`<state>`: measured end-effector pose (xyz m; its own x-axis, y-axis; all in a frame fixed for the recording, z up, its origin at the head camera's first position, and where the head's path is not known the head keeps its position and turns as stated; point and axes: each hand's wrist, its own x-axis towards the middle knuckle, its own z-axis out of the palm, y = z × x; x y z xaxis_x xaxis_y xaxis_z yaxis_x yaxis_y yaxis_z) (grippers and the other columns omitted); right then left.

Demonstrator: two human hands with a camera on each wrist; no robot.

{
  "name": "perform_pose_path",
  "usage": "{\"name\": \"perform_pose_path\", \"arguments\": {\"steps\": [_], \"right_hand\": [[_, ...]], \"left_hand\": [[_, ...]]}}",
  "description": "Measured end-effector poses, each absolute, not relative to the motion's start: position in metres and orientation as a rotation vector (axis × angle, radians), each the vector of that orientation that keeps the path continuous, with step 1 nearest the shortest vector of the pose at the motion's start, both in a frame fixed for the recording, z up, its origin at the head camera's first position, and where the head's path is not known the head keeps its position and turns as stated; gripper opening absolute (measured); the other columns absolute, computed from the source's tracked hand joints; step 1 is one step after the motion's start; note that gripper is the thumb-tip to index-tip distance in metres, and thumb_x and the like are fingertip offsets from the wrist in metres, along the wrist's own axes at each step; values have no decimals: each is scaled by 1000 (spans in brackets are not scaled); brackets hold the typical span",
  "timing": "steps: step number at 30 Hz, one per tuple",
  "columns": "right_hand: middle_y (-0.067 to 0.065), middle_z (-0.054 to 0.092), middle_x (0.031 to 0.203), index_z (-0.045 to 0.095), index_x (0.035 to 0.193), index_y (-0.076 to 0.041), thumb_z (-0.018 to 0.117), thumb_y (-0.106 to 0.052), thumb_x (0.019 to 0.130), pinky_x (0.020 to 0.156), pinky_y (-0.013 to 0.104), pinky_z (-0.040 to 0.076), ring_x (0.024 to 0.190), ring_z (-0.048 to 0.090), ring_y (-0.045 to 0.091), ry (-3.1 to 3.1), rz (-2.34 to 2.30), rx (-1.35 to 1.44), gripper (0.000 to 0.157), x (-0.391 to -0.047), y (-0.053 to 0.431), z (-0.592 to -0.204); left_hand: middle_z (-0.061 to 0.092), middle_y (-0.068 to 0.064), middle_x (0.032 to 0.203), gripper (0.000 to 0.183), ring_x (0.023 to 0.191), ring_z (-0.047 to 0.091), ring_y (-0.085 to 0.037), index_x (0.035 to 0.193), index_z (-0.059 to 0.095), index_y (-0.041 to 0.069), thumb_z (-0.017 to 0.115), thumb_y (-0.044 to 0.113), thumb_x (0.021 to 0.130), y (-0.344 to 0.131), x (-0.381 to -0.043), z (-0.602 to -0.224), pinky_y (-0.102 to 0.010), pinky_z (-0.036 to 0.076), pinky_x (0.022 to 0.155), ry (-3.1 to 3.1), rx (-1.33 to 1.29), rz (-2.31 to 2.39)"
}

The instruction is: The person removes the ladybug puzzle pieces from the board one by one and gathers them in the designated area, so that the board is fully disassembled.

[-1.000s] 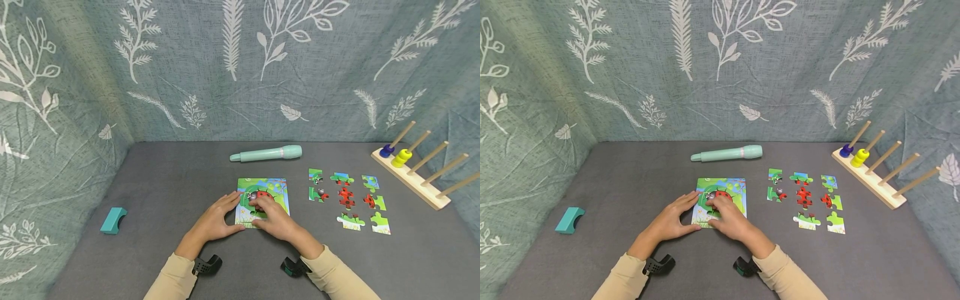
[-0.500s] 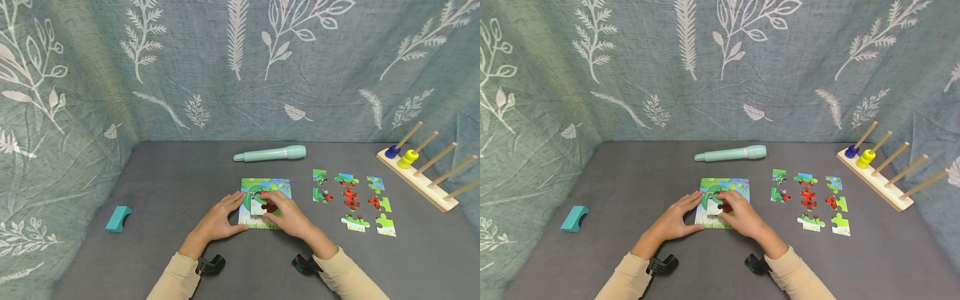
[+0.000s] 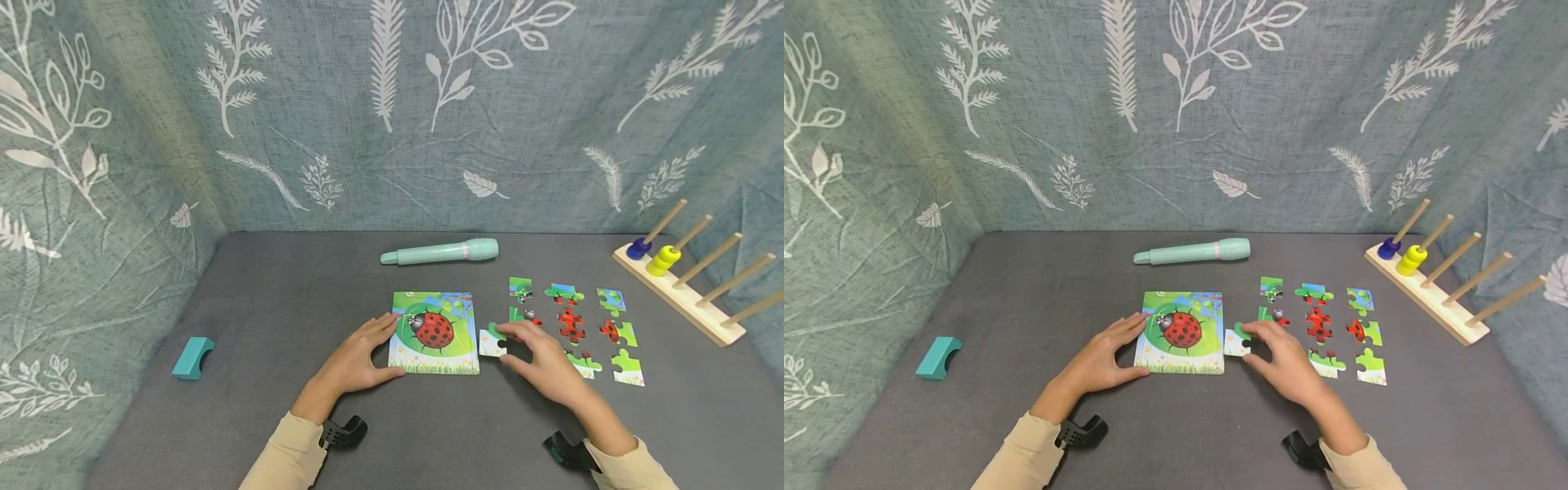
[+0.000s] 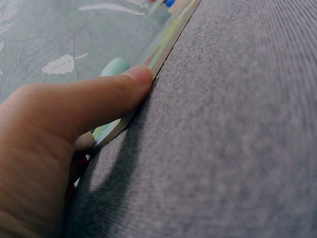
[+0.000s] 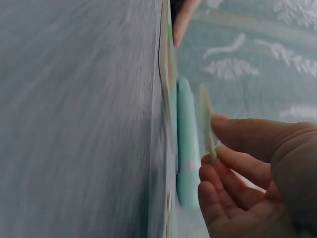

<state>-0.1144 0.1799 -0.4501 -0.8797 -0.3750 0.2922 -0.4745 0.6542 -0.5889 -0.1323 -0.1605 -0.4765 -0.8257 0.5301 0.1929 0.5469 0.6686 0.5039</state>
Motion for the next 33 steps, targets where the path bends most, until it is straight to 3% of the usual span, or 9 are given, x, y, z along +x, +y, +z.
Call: {"name": "perform_pose_path", "arguments": {"steps": [7,13,24,33], "right_hand": [[8,62,118,63,118,-9,76,-6,77,83,47,49,110,56,27,-2748,898,579,44,-101,212,-457],[4,65,112,65,113,-9,79,-7,74,73,38,52,103,55,21,-2725,809,576,42,-97,221,-464],[5,65,113,66,113,-8,79,-7,74,83,36,44,105,55,22,-2715,785,606,41,-99,223,-467],[3,66,110,68,110,-9,81,-6,70,82,29,44,103,55,19,-2645,816,604,42,-102,225,-469]], "left_hand": [[40,-10,149,84,140,34,-26,142,42,0,76,42,77,-159,-133,-476,-44,29,118,-2849,-929,-870],[39,-10,150,84,140,34,-26,142,42,1,76,43,77,-159,-134,-476,-43,28,118,-2856,-932,-875],[39,-10,149,85,140,34,-26,142,42,1,76,42,77,-160,-134,-473,-45,29,117,-2861,-920,-884],[38,-10,150,85,140,33,-26,143,41,1,75,43,78,-160,-134,-474,-44,28,118,-2869,-926,-877]]}}
